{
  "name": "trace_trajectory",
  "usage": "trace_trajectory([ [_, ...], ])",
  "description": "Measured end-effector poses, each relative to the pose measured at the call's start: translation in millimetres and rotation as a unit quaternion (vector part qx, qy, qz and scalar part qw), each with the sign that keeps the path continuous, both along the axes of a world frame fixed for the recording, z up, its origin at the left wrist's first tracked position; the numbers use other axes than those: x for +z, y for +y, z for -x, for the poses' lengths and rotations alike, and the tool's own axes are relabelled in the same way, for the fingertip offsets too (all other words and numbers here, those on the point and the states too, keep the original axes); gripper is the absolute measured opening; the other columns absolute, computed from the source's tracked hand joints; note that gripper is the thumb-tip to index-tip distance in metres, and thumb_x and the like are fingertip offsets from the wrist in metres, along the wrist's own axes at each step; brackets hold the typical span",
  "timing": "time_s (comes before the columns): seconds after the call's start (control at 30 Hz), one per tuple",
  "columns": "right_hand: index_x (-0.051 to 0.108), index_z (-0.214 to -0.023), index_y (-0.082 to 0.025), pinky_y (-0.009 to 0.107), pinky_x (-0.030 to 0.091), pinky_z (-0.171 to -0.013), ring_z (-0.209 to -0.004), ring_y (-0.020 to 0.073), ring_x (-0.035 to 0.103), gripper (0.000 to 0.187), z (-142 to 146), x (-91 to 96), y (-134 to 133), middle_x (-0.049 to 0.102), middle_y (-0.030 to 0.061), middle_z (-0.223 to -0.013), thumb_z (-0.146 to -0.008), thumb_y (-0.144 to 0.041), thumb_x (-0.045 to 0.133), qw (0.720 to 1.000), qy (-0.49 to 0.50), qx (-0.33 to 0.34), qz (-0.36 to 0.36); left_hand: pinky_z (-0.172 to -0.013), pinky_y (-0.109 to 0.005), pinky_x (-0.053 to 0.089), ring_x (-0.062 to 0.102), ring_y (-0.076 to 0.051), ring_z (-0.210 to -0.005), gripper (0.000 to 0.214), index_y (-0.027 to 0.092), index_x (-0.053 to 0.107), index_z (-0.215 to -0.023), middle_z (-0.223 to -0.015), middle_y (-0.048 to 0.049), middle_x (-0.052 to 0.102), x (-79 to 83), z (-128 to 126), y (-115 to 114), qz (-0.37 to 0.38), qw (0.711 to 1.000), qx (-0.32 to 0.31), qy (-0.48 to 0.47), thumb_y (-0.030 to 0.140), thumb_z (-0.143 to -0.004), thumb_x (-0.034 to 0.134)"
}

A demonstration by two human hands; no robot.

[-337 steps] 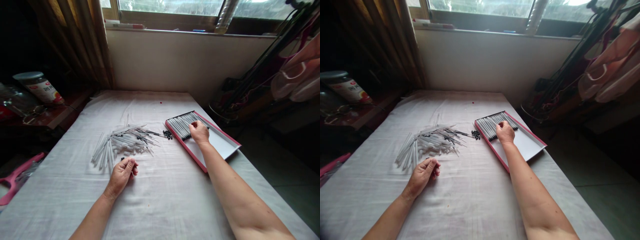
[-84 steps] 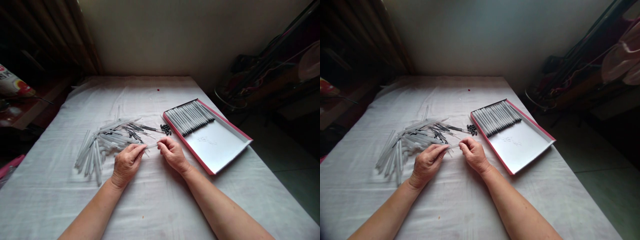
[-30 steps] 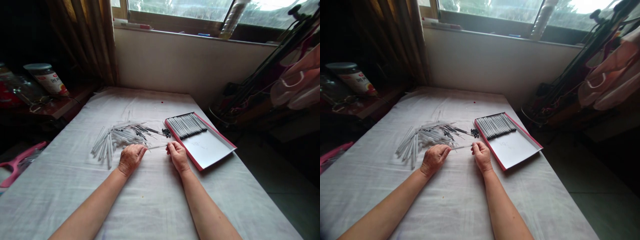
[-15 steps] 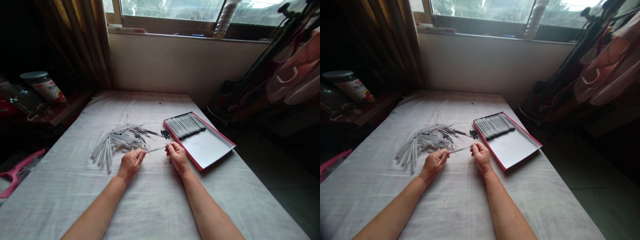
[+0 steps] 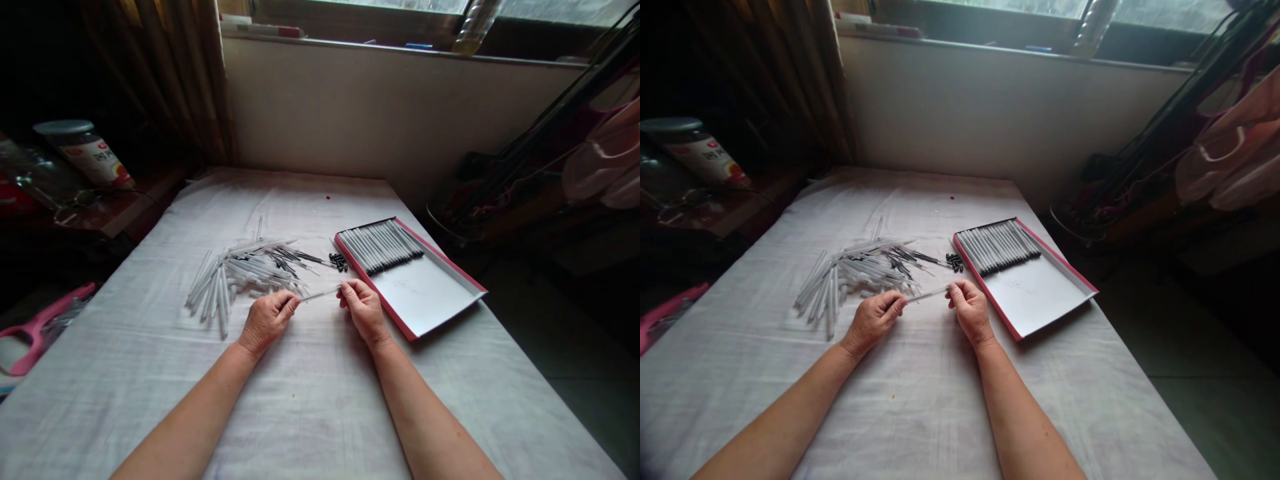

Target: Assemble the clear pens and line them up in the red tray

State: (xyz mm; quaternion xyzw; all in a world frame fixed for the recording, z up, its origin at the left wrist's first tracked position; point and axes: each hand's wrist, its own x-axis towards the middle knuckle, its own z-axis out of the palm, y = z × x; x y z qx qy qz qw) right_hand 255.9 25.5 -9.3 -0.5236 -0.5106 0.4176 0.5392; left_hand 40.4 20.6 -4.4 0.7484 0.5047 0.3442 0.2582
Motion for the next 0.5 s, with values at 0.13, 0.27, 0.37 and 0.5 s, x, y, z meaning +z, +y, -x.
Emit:
trace_trajectory([
  [0.13, 0.058, -0.072, -0.019, 0.023, 0.04, -0.046, -0.051, 0.011, 0.051, 0.033, 0.2, -1.4, 1.3, 0.06, 0.001, -0.064, -0.079, -0.051, 0.061, 1.0, -0.004, 0.002, 0.006, -0.061, -0.022, 0.044, 0.059, -0.012, -0.063, 0.017, 0.02, 0.063, -0.083, -0.071, 0.0008, 0.065, -5.1, -0.5, 0.6, -0.011, 0.999, 0.03, -0.029, 0.036, -0.086, 0.058],
  [0.27, 0.06, -0.073, -0.019, 0.023, 0.041, -0.046, -0.051, 0.011, 0.051, 0.033, -0.6, -1.5, 2.3, 0.061, 0.0013, -0.065, -0.079, -0.051, 0.062, 1.0, 0.006, -0.008, 0.007, -0.062, -0.023, 0.046, 0.059, -0.013, -0.061, 0.02, 0.02, 0.065, -0.093, -0.079, -0.0015, 0.069, -3.7, -1.6, 0.1, -0.028, 0.999, 0.036, -0.003, 0.038, -0.085, 0.058],
  [0.37, 0.061, -0.075, -0.018, 0.023, 0.041, -0.047, -0.051, 0.0107, 0.051, 0.033, -0.9, -1.1, 2.6, 0.062, 0.0011, -0.065, -0.078, -0.051, 0.062, 1.0, 0.024, -0.019, 0.007, -0.063, -0.024, 0.045, 0.061, -0.015, -0.065, 0.028, 0.02, 0.067, -0.084, -0.074, -0.0023, 0.07, 0.5, -2.2, -1.1, -0.035, 0.998, 0.005, 0.054, 0.04, -0.091, 0.048],
  [0.5, 0.062, -0.075, -0.018, 0.024, 0.041, -0.047, -0.05, 0.0104, 0.05, 0.032, 0.0, -1.4, 3.1, 0.061, 0.001, -0.064, -0.077, -0.05, 0.063, 1.0, 0.023, -0.012, 0.009, -0.062, -0.024, 0.044, 0.062, -0.015, -0.066, 0.029, 0.02, 0.065, -0.079, -0.071, -0.0023, 0.068, 0.2, -0.9, -1.6, -0.041, 0.998, 0.006, 0.044, 0.038, -0.092, 0.047],
])
